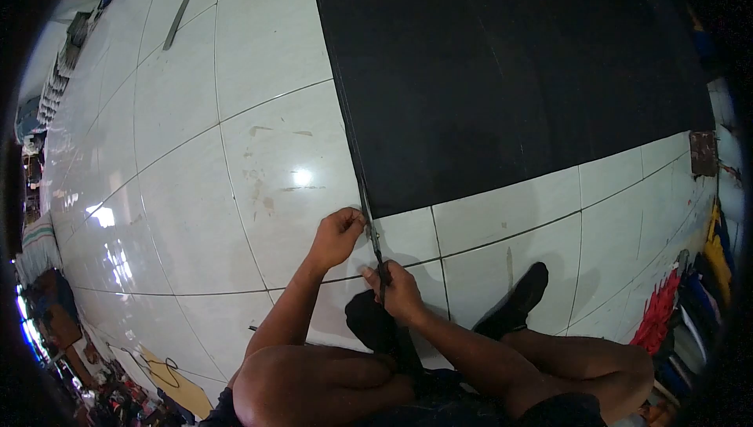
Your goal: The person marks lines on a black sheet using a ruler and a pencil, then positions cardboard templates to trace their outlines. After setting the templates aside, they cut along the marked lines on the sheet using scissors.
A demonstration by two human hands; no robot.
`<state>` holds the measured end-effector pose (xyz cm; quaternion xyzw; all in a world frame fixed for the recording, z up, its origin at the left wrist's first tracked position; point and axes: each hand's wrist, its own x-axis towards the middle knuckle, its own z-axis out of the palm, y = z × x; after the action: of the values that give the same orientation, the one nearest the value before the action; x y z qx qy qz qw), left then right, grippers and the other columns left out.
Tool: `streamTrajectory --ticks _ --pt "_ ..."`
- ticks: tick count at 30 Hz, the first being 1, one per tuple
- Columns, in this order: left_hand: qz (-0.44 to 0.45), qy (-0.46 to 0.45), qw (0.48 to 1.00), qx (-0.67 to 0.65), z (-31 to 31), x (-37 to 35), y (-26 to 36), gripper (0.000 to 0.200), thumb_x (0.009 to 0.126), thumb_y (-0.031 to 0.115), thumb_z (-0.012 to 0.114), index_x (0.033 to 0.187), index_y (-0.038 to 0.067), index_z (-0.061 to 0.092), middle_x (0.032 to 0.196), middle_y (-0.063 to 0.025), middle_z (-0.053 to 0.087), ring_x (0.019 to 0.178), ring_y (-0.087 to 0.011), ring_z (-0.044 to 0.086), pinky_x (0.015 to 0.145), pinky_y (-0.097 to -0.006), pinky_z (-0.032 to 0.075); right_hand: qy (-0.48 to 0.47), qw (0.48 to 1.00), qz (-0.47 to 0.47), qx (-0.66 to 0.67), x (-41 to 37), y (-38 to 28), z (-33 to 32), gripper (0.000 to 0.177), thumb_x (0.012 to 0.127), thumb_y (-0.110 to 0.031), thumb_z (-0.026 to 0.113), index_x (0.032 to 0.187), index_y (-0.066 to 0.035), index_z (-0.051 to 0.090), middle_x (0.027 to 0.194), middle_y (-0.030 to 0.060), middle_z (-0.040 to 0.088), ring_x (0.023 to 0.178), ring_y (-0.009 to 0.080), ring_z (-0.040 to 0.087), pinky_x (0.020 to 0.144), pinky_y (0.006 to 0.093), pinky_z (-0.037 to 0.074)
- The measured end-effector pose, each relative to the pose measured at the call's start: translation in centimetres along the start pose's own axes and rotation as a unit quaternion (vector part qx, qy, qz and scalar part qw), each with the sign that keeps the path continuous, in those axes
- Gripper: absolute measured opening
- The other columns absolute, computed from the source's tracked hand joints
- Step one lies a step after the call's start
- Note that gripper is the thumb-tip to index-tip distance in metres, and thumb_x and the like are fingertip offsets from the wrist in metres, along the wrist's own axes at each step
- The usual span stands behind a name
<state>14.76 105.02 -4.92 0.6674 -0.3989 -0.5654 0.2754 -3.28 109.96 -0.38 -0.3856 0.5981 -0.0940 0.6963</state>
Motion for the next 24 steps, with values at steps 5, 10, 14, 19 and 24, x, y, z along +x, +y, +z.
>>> streamTrajectory --ticks 5,10,14,19,24 --pt "0.024 -0.001 0.999 -0.023 0.0 0.2 -0.8 0.018 0.093 0.014 0.060 0.097 -0.001 0.069 0.077 -0.0121 0.068 0.066 -0.0173 0.061 0.066 -0.0329 0.050 0.004 1.000 -0.024 -0.007 1.0 -0.7 0.0 0.044 0.097 -0.044 0.068 0.083 -0.004 0.057 0.063 0.0023 0.056 0.054 0.0124 0.054 0.052 0.0294 0.045" --pt "0.030 0.008 0.999 0.019 -0.3 -0.1 -0.2 0.017 0.091 0.013 0.061 0.095 -0.001 0.069 0.076 -0.0131 0.067 0.066 -0.0189 0.061 0.065 -0.0329 0.049 0.008 0.999 -0.032 -0.014 2.0 -1.4 0.0 0.044 0.097 -0.044 0.068 0.083 -0.004 0.056 0.063 0.0012 0.054 0.054 0.0111 0.055 0.050 0.0277 0.044" --pt "0.034 -0.002 0.999 0.020 -0.6 -0.5 0.9 0.016 0.095 0.011 0.061 0.094 -0.005 0.065 0.075 -0.0049 0.062 0.069 -0.0090 0.053 0.063 -0.0282 0.046 0.016 0.999 -0.028 -0.012 2.9 -1.9 -0.1 0.048 0.095 -0.050 0.068 0.081 -0.005 0.058 0.062 0.0014 0.056 0.055 0.0124 0.054 0.052 0.0292 0.042" --pt "0.049 0.006 0.998 0.039 -0.6 -0.4 0.2 0.013 0.094 0.008 0.059 0.095 -0.004 0.066 0.076 -0.0080 0.065 0.069 -0.0115 0.056 0.065 -0.0294 0.048 0.022 0.998 -0.048 -0.038 4.1 -3.3 -0.3 0.052 0.095 -0.053 0.067 0.080 -0.004 0.058 0.063 0.0016 0.056 0.054 0.0123 0.053 0.052 0.0291 0.043" --pt "0.064 0.009 0.998 0.026 -0.6 -0.3 -0.3 0.015 0.092 0.011 0.059 0.095 -0.002 0.066 0.078 -0.0163 0.067 0.068 -0.0255 0.064 0.067 -0.0356 0.051 0.023 0.999 -0.036 0.002 4.6 -5.5 0.2 0.056 0.094 -0.056 0.067 0.079 -0.003 0.058 0.063 0.0028 0.056 0.054 0.0122 0.055 0.051 0.0293 0.045"
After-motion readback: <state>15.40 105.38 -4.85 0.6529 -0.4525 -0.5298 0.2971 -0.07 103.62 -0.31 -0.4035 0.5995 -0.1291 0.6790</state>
